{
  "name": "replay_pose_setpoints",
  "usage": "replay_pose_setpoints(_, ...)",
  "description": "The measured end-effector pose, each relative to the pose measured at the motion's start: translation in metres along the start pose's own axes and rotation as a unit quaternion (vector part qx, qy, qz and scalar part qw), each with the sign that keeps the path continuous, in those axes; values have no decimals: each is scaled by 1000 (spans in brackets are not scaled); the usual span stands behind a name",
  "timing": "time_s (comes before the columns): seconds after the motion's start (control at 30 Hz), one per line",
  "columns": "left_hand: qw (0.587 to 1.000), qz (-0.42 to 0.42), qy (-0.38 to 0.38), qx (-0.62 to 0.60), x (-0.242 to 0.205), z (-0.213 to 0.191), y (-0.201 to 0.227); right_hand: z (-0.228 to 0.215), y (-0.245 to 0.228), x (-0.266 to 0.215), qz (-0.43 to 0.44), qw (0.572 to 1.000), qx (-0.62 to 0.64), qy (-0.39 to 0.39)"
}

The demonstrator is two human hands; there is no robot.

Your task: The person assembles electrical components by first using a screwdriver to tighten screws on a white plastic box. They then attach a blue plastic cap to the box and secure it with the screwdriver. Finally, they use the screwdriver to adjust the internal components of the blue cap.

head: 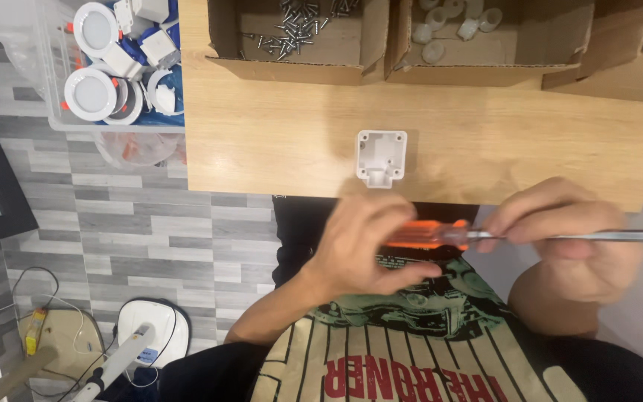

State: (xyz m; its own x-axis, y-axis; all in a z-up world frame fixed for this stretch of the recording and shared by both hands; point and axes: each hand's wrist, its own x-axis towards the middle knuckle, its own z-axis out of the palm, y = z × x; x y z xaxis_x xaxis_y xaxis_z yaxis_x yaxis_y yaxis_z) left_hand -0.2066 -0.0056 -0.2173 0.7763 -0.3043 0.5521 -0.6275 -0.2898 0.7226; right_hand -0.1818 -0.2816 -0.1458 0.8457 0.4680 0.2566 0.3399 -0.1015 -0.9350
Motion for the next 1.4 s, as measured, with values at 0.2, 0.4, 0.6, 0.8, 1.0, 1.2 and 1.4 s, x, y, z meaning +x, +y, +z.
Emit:
replay_pose_setpoints(0.2, 994, -2, -95, -63, 4, -4, 15, 12, 22, -5, -8, 993, 115, -9)
replay_pose_setpoints(0.4, 998, -39, -40, -42, -28, -20, -28, -99, 144, -171, -38, 932, 250, 259)
replay_pose_setpoints(0.6, 972, -182, 60, -135, 10, -41, -60, -10, 78, -42, -76, 975, 95, 186)
replay_pose_setpoints(0.8, 958, -211, -8, -193, 42, -64, -44, 24, 87, -23, -38, 969, 86, 228)
replay_pose_setpoints(1.0, 950, -221, -37, -219, 25, -50, -65, 59, 104, -19, -87, 972, 15, 217)
replay_pose_setpoints(1.2, 953, -239, -21, -185, 27, -51, -60, 94, 84, 2, -23, 990, 49, 132)
replay_pose_setpoints(1.4, 954, -223, -6, -203, 23, -47, -67, 105, 55, 36, -43, 989, -87, 111)
